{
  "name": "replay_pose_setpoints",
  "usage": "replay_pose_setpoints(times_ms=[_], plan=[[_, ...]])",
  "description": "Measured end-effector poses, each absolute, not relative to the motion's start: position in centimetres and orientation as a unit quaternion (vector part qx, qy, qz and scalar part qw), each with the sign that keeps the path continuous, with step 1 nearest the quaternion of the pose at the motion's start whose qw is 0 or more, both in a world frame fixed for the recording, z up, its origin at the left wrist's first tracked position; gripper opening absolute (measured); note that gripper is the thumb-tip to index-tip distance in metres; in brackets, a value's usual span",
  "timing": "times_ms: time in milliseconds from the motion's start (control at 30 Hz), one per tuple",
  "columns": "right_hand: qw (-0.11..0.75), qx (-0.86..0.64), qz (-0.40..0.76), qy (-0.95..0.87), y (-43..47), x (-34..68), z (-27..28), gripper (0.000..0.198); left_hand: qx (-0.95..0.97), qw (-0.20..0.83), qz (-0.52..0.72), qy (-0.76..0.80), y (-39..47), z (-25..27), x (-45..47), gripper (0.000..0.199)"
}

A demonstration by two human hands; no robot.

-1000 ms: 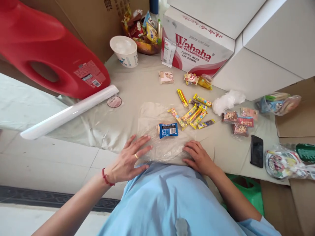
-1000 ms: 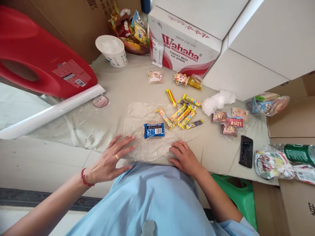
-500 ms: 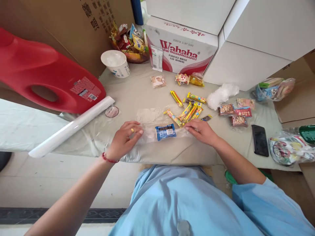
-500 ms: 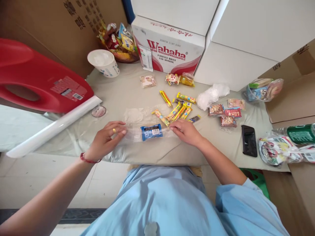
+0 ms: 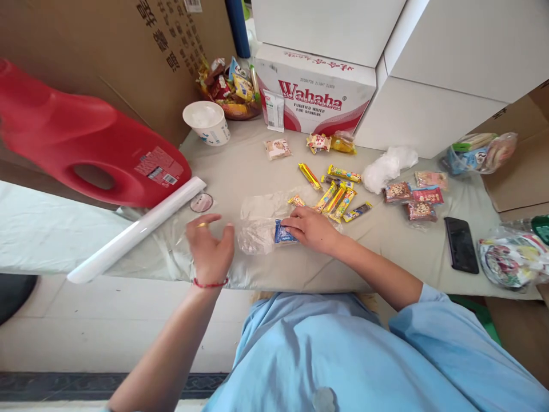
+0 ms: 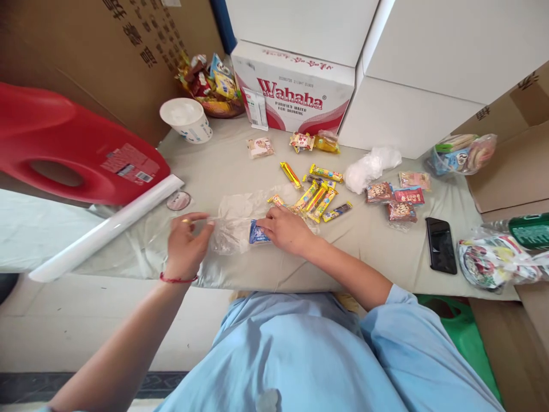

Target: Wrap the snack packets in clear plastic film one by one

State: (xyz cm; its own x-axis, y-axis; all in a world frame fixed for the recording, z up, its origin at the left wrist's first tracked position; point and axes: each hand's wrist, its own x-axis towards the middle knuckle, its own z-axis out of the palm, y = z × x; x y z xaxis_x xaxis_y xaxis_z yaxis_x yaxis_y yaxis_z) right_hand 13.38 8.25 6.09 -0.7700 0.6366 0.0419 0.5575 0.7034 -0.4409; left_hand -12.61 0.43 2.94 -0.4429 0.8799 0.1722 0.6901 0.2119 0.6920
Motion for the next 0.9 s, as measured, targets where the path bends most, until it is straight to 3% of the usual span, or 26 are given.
replay_pose_setpoints(times_ms=[100, 167, 233, 300, 400, 533, 667, 767, 900], plan=[[0.073, -0.346, 0.229, -0.907, 8.8, 12.5, 5.5, 0.029, 0.501, -0.102, 0.449, 0.733, -2.1, 5.4, -10.9, 0.027], [0.073, -0.346, 0.238, -0.905, 8.9, 12.5, 5.6, 0.028, 0.601, -0.162, 0.467, 0.628, -3.7, 6.5, -8.8, 0.029], [0.079, -0.342, 0.247, -0.903, 9.0, 12.7, 5.9, 0.028, 0.717, -0.106, 0.428, 0.54, -4.4, 6.7, -6.5, 0.043], [0.073, -0.32, 0.261, -0.908, 9.5, 13.0, 6.5, 0.027, 0.753, -0.048, 0.36, 0.548, -3.9, 5.9, -4.6, 0.05], [0.035, -0.3, 0.259, -0.918, 11.4, 12.9, 7.6, 0.029, 0.755, -0.014, 0.285, 0.591, -2.3, 3.9, -3.4, 0.049], [0.016, -0.389, 0.137, -0.911, 15.6, 11.1, 8.6, 0.036, 0.746, 0.016, 0.252, 0.616, -1.7, 2.6, -3.5, 0.045], [-0.126, -0.43, 0.141, -0.883, 18.9, 7.9, 8.1, 0.053, 0.737, 0.053, 0.233, 0.632, -2.1, 3.1, -3.7, 0.044], [-0.156, -0.414, 0.195, -0.875, 20.2, 6.6, 8.1, 0.033, 0.731, 0.063, 0.239, 0.636, -2.0, 3.2, -3.6, 0.046], [-0.076, -0.338, 0.221, -0.912, 19.2, 7.8, 10.0, 0.018, 0.731, 0.036, 0.25, 0.634, -1.9, 3.0, -3.5, 0.045]])
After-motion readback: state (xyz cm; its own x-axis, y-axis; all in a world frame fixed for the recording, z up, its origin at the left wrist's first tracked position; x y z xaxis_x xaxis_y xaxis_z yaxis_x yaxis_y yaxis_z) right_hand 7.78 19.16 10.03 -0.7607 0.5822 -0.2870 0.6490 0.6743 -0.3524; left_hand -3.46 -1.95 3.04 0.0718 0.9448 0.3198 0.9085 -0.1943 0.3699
